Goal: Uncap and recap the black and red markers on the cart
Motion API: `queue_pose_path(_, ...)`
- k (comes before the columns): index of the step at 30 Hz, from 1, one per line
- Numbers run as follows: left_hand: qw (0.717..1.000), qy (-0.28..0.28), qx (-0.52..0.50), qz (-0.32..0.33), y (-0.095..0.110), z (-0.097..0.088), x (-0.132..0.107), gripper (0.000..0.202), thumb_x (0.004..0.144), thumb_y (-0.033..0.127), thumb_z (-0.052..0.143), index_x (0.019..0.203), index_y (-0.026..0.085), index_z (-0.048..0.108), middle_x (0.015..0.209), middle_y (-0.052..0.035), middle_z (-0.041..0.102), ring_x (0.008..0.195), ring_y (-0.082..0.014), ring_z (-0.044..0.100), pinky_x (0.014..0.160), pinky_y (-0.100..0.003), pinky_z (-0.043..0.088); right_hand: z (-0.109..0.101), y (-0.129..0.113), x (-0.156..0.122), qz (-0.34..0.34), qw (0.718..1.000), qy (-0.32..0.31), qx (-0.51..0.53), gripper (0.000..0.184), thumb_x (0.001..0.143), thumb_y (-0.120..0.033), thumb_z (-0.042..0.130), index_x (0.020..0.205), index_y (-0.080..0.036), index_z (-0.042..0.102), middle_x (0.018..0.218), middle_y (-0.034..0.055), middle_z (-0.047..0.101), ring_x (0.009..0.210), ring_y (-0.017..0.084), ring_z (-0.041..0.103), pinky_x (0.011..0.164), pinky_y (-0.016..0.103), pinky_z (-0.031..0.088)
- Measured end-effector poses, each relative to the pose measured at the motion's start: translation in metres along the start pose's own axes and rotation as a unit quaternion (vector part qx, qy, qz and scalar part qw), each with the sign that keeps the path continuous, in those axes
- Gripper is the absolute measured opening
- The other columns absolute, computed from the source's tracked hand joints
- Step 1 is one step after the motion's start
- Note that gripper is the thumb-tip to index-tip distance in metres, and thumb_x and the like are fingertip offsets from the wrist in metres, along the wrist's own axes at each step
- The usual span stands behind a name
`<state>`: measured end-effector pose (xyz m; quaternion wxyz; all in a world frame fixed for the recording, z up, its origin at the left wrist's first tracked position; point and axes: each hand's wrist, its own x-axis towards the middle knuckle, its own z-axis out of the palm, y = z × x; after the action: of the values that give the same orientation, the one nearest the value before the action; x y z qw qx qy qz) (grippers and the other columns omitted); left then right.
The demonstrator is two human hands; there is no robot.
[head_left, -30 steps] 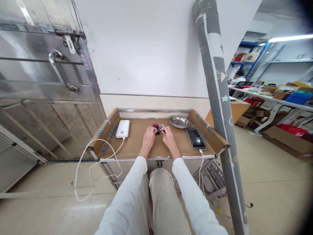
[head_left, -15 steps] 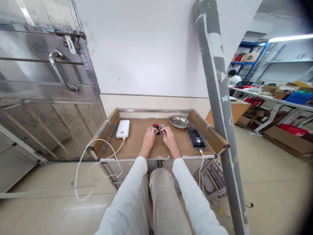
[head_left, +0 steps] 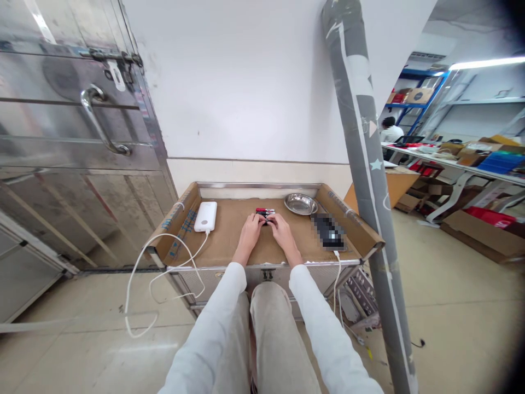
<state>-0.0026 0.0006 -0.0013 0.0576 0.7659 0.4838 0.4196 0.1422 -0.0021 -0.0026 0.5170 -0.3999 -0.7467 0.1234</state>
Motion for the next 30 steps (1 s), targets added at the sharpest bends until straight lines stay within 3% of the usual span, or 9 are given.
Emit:
queue_pose_path(9,0.998,0.019,-0.056,0.015,-0.0001,-0.0007,-0.0015,0.011,0.093,0.018,0.044,0.098,0.02,0.053,0.099,-0.0051,0.061,0.097,-0.0185,0.057,0.089,-0.034,0.046,0.001,0.0043,-0.0001,0.015,1.0,-0.006,-0.015,0.021,0.09,-0.02,0.043,0.099,-0.02,0.061,0.102,0.0083,0.065,0.096,0.019,0.061,0.091,0.034,0.048)
queue_pose_path(15,1.0,0.021,-0.008,0.006,-0.0011,0.0023,-0.001,0.019,0.091,0.013,0.039,0.106,0.018,0.05,0.105,-0.0082,0.061,0.099,-0.0199,0.057,0.091,-0.036,0.045,0.0002,0.0034,-0.0002,0.028,0.997,-0.004,-0.07,0.027,0.092,-0.022,0.04,0.099,-0.019,0.066,0.102,0.0091,0.068,0.095,0.02,0.062,0.09,0.034,0.047)
queue_pose_path(18,0.999,-0.013,0.045,0.015,-0.0002,0.0024,-0.0013,0.025,0.088,0.01,0.042,0.111,0.017,0.05,0.11,-0.0098,0.06,0.104,-0.0217,0.054,0.094,-0.038,0.042,-0.0009,0.0043,-0.0019,0.045,0.993,0.012,-0.108,0.029,0.093,-0.024,0.039,0.101,-0.019,0.066,0.104,0.0091,0.068,0.095,0.021,0.062,0.09,0.034,0.047)
queue_pose_path(24,0.989,-0.104,0.102,0.021,0.006,-0.002,-0.0034,0.022,0.088,0.026,0.053,0.11,0.02,0.054,0.114,-0.0069,0.059,0.105,-0.0235,0.048,0.09,-0.038,0.039,-0.0024,0.0058,-0.004,0.072,0.979,0.033,-0.19,0.03,0.094,-0.027,0.038,0.105,-0.02,0.065,0.104,0.0075,0.069,0.094,0.021,0.062,0.088,0.034,0.046)
queue_pose_path(30,0.986,-0.116,0.114,0.032,0.0083,-0.0034,-0.0032,0.015,0.089,0.03,0.054,0.101,0.023,0.059,0.106,-0.0052,0.061,0.1,-0.023,0.048,0.087,-0.037,0.037,-0.002,0.0062,-0.0039,0.078,0.974,0.034,-0.21,0.03,0.095,-0.028,0.037,0.105,-0.02,0.064,0.101,0.0084,0.069,0.089,0.02,0.062,0.083,0.032,0.046)
